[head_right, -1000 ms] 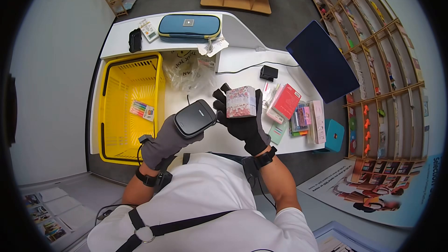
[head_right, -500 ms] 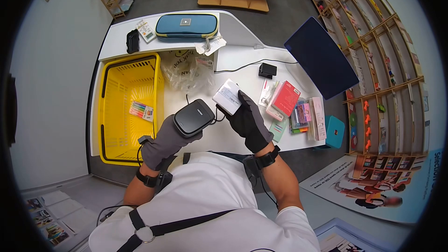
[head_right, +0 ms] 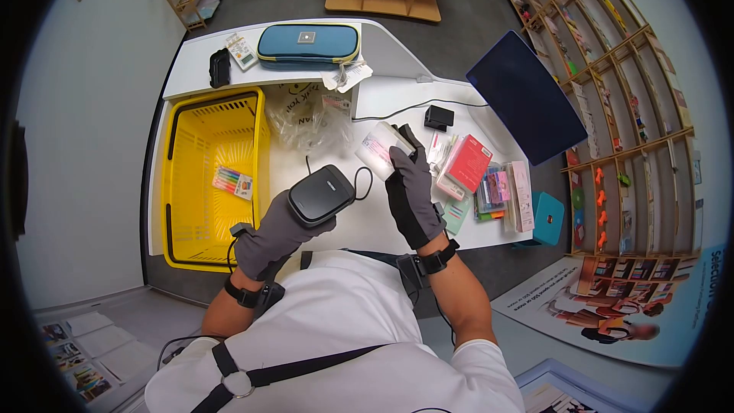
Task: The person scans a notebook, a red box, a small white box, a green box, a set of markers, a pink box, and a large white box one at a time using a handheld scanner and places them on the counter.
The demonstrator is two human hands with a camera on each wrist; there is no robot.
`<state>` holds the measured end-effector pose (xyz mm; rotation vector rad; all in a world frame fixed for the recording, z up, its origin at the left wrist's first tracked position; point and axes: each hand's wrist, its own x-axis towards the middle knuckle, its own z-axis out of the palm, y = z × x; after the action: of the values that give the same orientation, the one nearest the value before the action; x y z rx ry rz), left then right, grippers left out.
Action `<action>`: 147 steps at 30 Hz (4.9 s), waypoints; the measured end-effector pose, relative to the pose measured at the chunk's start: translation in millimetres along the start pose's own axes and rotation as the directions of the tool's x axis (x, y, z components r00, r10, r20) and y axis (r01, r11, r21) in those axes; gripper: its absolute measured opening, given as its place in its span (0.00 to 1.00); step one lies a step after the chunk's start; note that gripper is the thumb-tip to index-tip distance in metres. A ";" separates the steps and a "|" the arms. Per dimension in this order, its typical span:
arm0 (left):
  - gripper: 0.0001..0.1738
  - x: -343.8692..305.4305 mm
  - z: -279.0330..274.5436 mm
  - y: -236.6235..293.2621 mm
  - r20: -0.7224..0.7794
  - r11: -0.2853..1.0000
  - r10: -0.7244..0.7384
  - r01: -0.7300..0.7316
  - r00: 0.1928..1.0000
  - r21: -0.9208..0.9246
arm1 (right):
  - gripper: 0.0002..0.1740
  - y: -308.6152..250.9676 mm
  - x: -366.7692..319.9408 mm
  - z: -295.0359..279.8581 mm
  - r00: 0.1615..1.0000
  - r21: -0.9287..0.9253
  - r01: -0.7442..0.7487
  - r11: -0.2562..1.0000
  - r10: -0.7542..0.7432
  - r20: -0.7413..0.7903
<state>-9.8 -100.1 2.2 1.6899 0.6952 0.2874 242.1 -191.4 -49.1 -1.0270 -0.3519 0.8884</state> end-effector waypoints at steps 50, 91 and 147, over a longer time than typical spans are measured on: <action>0.27 -31.2 -33.8 20.6 -0.078 0.976 0.185 -0.193 0.980 -0.103 | 0.26 82.8 70.7 101.1 0.659 -0.532 -0.065 0.844 0.437 0.612; 0.23 19.4 7.0 18.7 -0.014 0.833 -0.333 0.287 0.943 -0.473 | 0.45 -22.4 15.3 -192.2 0.773 -0.856 -0.189 0.482 -0.464 -0.432; 0.19 -2.8 -11.4 9.5 -0.143 0.806 -0.304 0.174 0.942 -0.566 | 0.29 -82.6 -15.9 -33.6 0.784 -0.543 0.616 0.571 -0.380 0.491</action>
<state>-15.4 -93.5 14.6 1.0127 0.8911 0.4570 292.6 -241.6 6.9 -1.3479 -1.2806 0.3622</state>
